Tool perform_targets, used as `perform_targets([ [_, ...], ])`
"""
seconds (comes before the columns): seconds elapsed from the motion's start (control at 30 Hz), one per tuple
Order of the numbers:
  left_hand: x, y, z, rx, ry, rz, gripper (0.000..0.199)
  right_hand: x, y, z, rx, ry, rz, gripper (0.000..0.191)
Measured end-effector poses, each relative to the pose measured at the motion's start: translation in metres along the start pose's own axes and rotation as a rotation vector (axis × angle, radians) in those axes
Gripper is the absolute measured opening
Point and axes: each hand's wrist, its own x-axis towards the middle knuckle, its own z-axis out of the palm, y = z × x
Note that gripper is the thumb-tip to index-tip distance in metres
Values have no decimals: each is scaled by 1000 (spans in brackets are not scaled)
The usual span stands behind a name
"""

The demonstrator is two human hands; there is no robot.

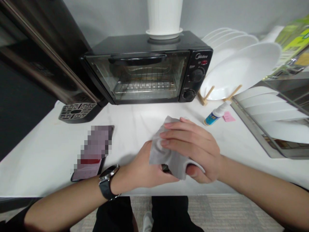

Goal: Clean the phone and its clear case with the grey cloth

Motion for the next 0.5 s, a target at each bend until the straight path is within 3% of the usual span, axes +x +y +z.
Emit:
perform_targets([
  [0.1, 0, 0, 1, 13, 65, 20, 23, -2, 3, 3, 71, 62, 113, 55],
  [0.3, -1, -3, 3, 29, 52, 13, 28, -1, 3, 9, 231, 91, 184, 58],
  [0.5, 1, -2, 4, 32, 55, 11, 17, -3, -6, 3, 73, 38, 59, 50],
])
